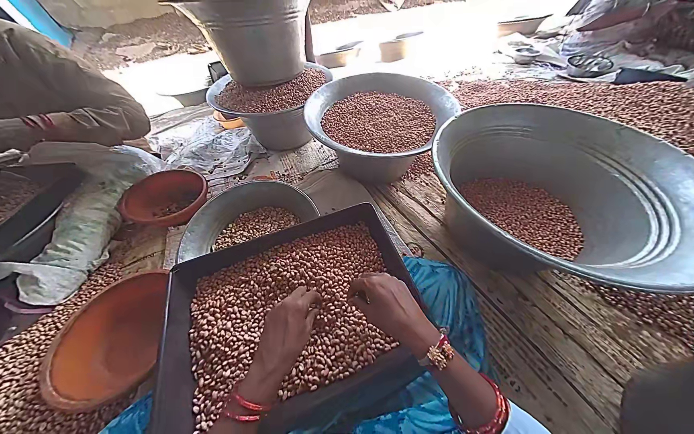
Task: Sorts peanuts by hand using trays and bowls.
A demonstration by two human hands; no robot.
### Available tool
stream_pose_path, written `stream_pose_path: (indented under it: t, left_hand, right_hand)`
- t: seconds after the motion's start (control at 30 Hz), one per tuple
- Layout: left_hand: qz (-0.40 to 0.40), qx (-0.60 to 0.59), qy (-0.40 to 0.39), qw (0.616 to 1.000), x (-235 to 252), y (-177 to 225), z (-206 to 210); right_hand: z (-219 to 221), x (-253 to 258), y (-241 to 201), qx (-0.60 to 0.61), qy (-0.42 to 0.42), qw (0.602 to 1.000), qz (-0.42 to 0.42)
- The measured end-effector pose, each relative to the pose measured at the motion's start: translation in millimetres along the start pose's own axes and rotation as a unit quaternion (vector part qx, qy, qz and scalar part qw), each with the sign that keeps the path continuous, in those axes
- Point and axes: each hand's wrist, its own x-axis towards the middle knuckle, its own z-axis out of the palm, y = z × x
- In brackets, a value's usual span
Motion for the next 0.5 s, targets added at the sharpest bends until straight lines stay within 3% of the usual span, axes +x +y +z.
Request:
stream_pose_path:
  t: [0.17,0.37,0.5]
  left_hand:
    - [0.01,-0.002,0.011,1.0,-2.3,-4.6,4.0]
    - [-0.071,-0.208,0.081,0.972,8.1,-29.0,-21.0]
    - [-0.047,-0.136,0.103,0.984,21.1,-16.0,-25.0]
  right_hand:
    - [25.8,20.9,-13.0,-0.015,0.019,0.996,-0.088]
    - [41.0,33.6,-21.5,-0.103,-0.012,0.99,-0.094]
    - [42.9,31.8,-21.2,-0.11,-0.012,0.99,-0.084]
